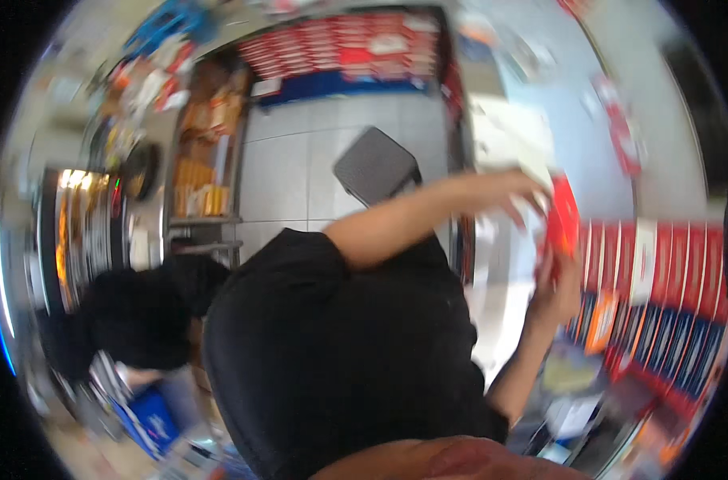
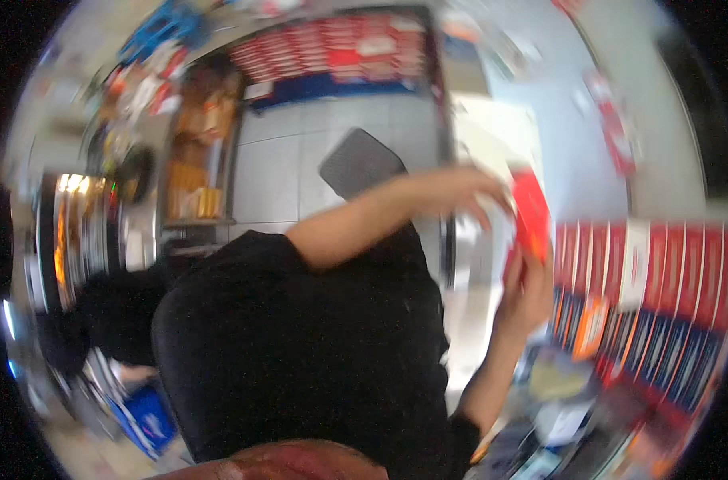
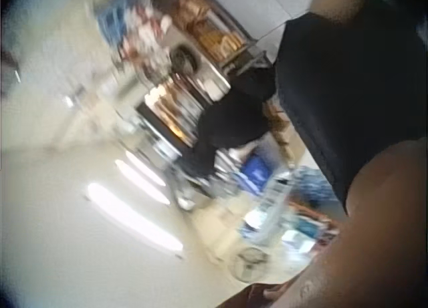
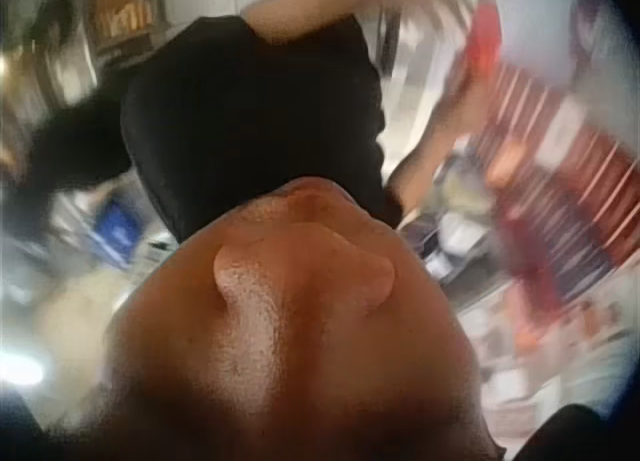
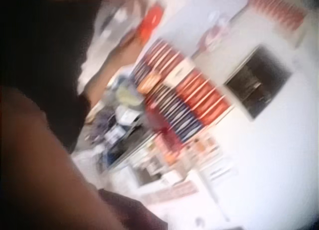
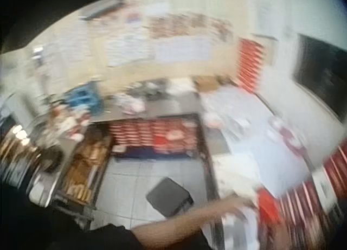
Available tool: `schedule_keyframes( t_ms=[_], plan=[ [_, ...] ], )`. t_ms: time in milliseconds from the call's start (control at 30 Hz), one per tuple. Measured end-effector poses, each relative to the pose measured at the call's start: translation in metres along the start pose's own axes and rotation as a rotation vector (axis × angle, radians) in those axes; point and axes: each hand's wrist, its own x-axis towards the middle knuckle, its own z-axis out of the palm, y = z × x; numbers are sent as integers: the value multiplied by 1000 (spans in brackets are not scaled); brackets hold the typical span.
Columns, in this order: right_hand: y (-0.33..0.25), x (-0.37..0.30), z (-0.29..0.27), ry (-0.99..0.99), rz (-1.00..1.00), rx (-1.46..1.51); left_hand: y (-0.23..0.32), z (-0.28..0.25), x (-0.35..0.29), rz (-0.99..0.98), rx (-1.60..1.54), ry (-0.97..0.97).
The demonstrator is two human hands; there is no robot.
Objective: The person assembles several cardboard food boxes by hand on a counter, folding the sides and tabs into place, and also hands a packaged item through a service window.
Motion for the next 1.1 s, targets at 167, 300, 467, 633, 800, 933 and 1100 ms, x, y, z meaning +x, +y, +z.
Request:
schedule_keyframes(
  t_ms=[167,300,467,633,800,933,1100],
  plan=[
    [6,9,-3,65,-426,-225,24,-7,-12,-20,-242,258],
    [4,9,-11,101,-415,-232,33,3,10,65,-17,508],
    [4,2,-13,324,-254,-238,19,41,16,215,180,419],
    [5,-3,-17,380,-194,-194,24,54,18,239,246,413],
    [-6,1,-8,478,-132,-130,7,81,21,247,126,435],
    [-7,5,-13,425,-163,-29,-22,67,24,51,-342,398],
    [-4,-13,-14,282,41,153,-19,48,25,-217,-573,-39]
  ],
)
